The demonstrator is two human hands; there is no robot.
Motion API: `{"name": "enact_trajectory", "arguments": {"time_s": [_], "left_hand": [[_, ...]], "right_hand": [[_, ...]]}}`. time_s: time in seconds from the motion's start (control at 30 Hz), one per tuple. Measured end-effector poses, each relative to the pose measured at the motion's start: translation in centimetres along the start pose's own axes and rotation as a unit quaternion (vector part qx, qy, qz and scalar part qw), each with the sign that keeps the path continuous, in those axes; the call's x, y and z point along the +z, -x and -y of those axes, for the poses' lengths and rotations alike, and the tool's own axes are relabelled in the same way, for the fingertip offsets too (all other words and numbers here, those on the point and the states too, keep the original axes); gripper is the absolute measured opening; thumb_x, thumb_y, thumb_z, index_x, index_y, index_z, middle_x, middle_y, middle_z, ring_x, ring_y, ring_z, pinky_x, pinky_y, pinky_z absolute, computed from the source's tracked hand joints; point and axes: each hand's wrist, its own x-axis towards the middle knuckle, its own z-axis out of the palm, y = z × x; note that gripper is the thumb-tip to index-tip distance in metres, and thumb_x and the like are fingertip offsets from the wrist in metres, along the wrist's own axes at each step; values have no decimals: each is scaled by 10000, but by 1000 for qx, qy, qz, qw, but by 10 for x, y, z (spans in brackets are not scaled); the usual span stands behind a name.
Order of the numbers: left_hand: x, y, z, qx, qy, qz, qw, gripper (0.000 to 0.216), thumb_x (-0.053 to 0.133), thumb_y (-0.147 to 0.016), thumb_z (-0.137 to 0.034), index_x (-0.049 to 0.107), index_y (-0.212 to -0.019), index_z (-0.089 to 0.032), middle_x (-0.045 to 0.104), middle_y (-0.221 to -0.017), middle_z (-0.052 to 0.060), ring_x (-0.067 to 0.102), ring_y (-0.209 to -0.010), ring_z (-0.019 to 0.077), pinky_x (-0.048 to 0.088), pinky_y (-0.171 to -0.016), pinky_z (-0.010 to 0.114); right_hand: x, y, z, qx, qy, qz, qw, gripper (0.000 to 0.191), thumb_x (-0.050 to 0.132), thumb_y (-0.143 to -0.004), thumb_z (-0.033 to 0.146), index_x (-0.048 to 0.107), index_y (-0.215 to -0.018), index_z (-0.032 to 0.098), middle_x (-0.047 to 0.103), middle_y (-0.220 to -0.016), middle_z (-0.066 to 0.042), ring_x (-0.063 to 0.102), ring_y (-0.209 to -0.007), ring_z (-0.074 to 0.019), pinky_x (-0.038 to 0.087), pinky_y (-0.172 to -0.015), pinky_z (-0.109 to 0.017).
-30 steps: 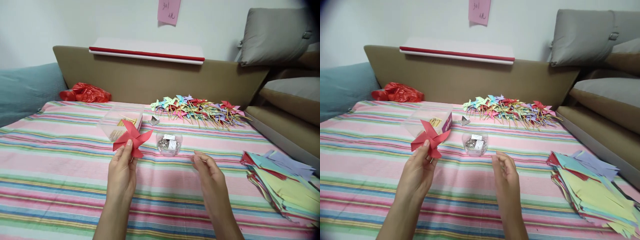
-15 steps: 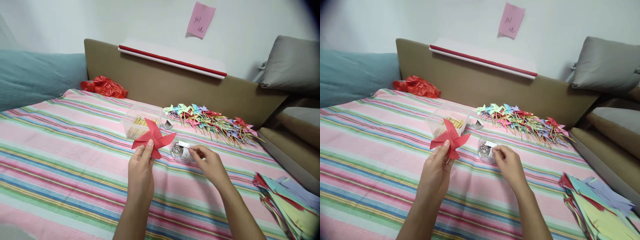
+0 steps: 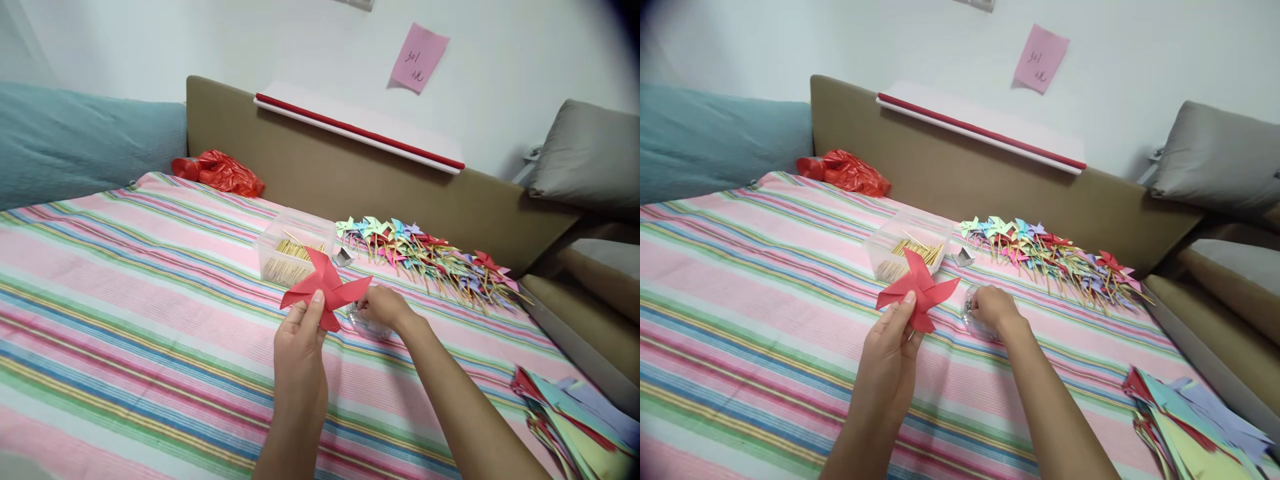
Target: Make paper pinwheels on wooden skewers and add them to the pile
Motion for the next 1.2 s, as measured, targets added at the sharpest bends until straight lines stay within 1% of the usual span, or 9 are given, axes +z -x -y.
{"name": "enact_trajectory", "arguments": {"time_s": [0.17, 0.37, 0.7, 0.87, 0.97, 1.03, 1.07, 1.13, 1.2], "left_hand": [[0, 2, -2, -7, 0, 6, 1000, 263, 910, -638, -301, 764, -809, -163, 718, -813, 9, 648, -796, 138, 528, -688, 216], [0, 3, -1, -11, 16, 8, 1000, 271, 910, -640, -286, 750, -811, -149, 705, -816, 9, 626, -759, 118, 518, -653, 197], [2, 6, 2, -8, 21, 6, 1000, 223, 883, -689, -253, 735, -804, -132, 649, -746, -9, 591, -695, 94, 511, -601, 172], [4, 7, 5, -14, 25, 19, 999, 192, 861, -724, -255, 754, -827, -133, 658, -727, -12, 604, -684, 91, 517, -595, 168], [4, 6, 5, -16, 23, 24, 999, 196, 871, -710, -251, 756, -821, -137, 678, -743, -9, 616, -695, 92, 522, -603, 165], [5, 6, 3, -17, 19, 24, 999, 215, 884, -689, -256, 756, -814, -137, 696, -766, 0, 626, -711, 97, 529, -615, 166], [5, 6, 2, -17, 16, 24, 999, 227, 890, -679, -261, 757, -814, -135, 706, -784, 6, 630, -719, 100, 535, -624, 168], [6, 7, 2, -16, 8, 28, 999, 241, 897, -669, -268, 762, -815, -132, 715, -803, 14, 630, -724, 100, 540, -630, 169], [7, 8, 3, -13, 0, 34, 999, 236, 894, -676, -281, 765, -808, -133, 710, -792, 12, 620, -709, 96, 538, -617, 166]], "right_hand": [[-5, -7, 3, 15, 57, 21, 998, 228, 613, -965, 338, 655, -1130, 186, 674, -1164, -68, 669, -988, -199, 566, -862, -395], [3, -10, 3, 6, 81, 13, 997, 250, 609, -968, 339, 642, -1161, 184, 664, -1188, -74, 665, -1013, -208, 563, -875, -411], [10, -13, -3, -33, 47, -2, 998, 263, 616, -963, 338, 637, -1167, 174, 664, -1181, -74, 667, -1003, -209, 568, -864, -413], [-2, -6, 2, -33, 5, -42, 999, 261, 613, -965, 353, 640, -1151, 172, 671, -1153, -68, 673, -953, -193, 574, -829, -387], [-17, 13, -3, -10, -21, -86, 996, 214, 619, -951, 363, 676, -1002, 163, 705, -985, -38, 669, -840, -167, 551, -764, -342], [-23, 38, -12, 14, -40, -123, 991, 181, 601, -932, 324, 693, -858, 187, 712, -839, -14, 655, -773, -168, 494, -697, -296], [-22, 53, -18, 25, -52, -140, 988, 176, 578, -924, 301, 694, -830, 207, 712, -805, -4, 651, -756, -167, 460, -670, -280], [-14, 87, -30, 56, -72, -163, 982, 159, 549, -901, 277, 687, -835, 235, 711, -790, 8, 636, -724, -167, 408, -626, -274], [4, 118, -41, 89, -91, -167, 978, 142, 545, -871, 256, 675, -816, 242, 706, -758, 13, 628, -685, -169, 386, -609, -273]]}}
